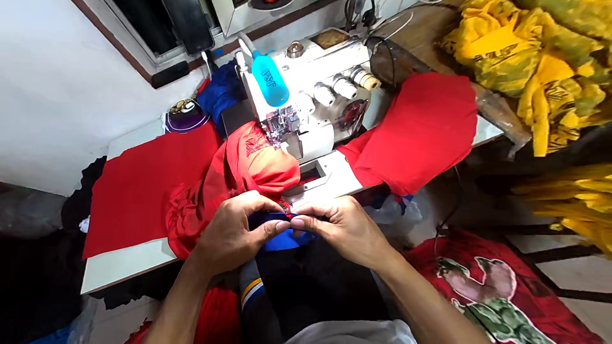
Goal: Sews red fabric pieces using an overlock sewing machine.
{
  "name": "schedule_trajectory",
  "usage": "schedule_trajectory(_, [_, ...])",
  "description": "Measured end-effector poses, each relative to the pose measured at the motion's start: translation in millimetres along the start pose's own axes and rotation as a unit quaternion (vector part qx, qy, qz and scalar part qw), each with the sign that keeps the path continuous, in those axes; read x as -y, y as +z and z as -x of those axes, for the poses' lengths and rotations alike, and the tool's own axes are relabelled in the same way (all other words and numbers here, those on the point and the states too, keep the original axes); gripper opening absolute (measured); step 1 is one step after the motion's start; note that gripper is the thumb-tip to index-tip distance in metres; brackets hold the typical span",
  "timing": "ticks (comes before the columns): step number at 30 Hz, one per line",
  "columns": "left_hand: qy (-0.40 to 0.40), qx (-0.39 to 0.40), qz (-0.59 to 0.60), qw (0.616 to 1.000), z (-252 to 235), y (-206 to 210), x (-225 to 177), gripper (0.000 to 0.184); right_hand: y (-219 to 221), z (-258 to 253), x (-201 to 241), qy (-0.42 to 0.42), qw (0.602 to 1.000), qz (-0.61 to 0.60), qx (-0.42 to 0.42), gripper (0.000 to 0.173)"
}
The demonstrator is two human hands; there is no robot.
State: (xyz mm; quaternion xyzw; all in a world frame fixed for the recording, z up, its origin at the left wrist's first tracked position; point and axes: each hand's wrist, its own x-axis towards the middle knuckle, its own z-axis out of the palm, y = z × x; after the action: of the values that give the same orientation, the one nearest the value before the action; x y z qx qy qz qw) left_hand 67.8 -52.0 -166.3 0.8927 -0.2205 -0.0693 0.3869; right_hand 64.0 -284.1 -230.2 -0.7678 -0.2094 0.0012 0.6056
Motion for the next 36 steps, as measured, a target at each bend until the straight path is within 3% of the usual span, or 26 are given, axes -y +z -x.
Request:
schedule_trajectory(4, [0.051,-0.031,-0.048,0.997,-13.8,-4.1,4.1,0.015,0.7,-6.3,-3.7,0.000,1.000,0.010,-0.008,0.017])
schedule_trajectory(7, [0.093,-0.059,-0.134,0.985,-49.3,-18.7,13.3,0.014,5.0,-28.2,-6.6,-0.009,0.987,0.119,-0.108,0.013])
schedule_trajectory(9, [0.103,-0.073,-0.143,0.982,-81.8,-25.6,28.3,0.013,11.7,-53.0,-14.9,-0.001,0.978,0.122,-0.170,0.012])
schedule_trajectory(13, [0.094,-0.064,-0.076,0.991,-114.8,-17.7,62.3,0.013,33.6,-69.9,-28.0,0.149,0.964,-0.051,-0.216,0.010])
schedule_trajectory(16, [0.124,-0.010,-0.035,0.992,-98.8,-4.1,67.3,0.016,31.6,-42.8,-27.8,0.215,0.926,-0.265,-0.159,0.006])
schedule_trajectory(18, [0.140,0.030,-0.014,0.990,-89.5,-4.9,62.4,0.017,30.4,-28.7,-31.6,0.182,0.932,-0.293,-0.114,0.009])
schedule_trajectory(21, [0.188,0.085,-0.083,0.975,-92.6,-12.8,46.3,0.017,28.4,-16.9,-32.1,0.095,0.978,-0.147,-0.118,0.014])
schedule_trajectory(23, [0.217,0.150,-0.154,0.952,-100.0,-16.5,29.2,0.016,28.7,-11.7,-29.5,0.030,0.988,-0.045,-0.143,0.016])
schedule_trajectory(27, [0.178,0.231,-0.207,0.934,-106.1,-24.6,11.2,0.017,28.4,-4.5,-23.8,-0.048,0.984,0.035,-0.171,0.016])
schedule_trajectory(30, [0.190,0.180,-0.221,0.940,-97.9,-32.5,7.4,0.025,29.1,-1.6,-21.5,-0.047,0.982,0.027,-0.183,0.016])
schedule_trajectory(36, [0.187,0.050,-0.181,0.964,-74.2,-43.8,-1.0,0.017,31.2,-7.0,-12.4,-0.020,0.981,0.002,-0.191,0.012])
